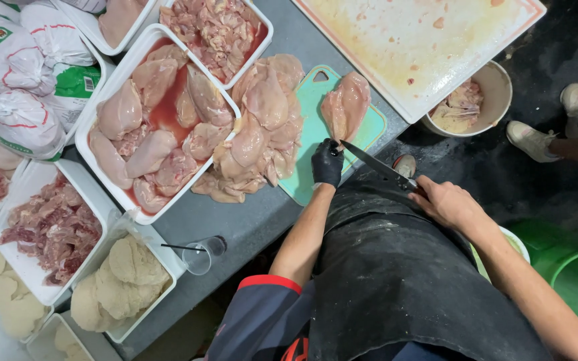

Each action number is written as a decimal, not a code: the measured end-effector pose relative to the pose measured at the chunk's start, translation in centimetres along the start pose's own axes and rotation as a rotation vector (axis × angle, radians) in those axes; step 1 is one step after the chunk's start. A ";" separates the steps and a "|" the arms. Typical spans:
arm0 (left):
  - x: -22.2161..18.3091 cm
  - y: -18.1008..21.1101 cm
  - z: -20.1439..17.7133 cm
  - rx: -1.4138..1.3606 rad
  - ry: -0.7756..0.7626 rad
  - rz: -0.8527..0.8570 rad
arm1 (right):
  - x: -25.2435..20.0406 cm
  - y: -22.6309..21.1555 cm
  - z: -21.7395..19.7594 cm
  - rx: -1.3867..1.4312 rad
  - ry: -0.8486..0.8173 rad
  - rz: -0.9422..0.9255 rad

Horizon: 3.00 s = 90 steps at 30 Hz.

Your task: A person wearing black gloves and an apron is trimming and slicing raw chicken breasts on a light blue cutting board at a stainless steel workstation.

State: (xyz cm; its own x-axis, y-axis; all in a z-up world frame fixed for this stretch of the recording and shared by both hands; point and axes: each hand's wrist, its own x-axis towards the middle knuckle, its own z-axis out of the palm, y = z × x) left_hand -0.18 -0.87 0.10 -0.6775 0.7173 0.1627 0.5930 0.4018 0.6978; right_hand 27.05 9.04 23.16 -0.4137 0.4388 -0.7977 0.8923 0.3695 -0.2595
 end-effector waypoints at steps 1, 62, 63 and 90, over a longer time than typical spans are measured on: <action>-0.2 0.0 0.1 0.000 -0.002 0.001 | 0.3 -0.2 -0.1 0.002 0.000 0.001; 0.7 4.3 -0.5 0.089 -0.324 -0.612 | 3.7 2.2 -1.2 -0.214 0.106 -0.108; 0.7 4.5 -0.5 0.100 -0.298 -0.574 | 3.9 2.2 -1.2 -0.254 0.108 -0.108; -1.5 2.3 4.3 0.101 -0.065 -0.612 | 7.5 2.6 1.1 -0.172 -0.033 -0.169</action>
State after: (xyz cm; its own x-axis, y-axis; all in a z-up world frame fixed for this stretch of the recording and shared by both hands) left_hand 4.03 1.46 -1.58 -0.8814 0.3722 -0.2909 0.1463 0.8005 0.5812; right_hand 26.48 12.41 15.89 -0.5461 0.3324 -0.7690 0.7655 0.5708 -0.2970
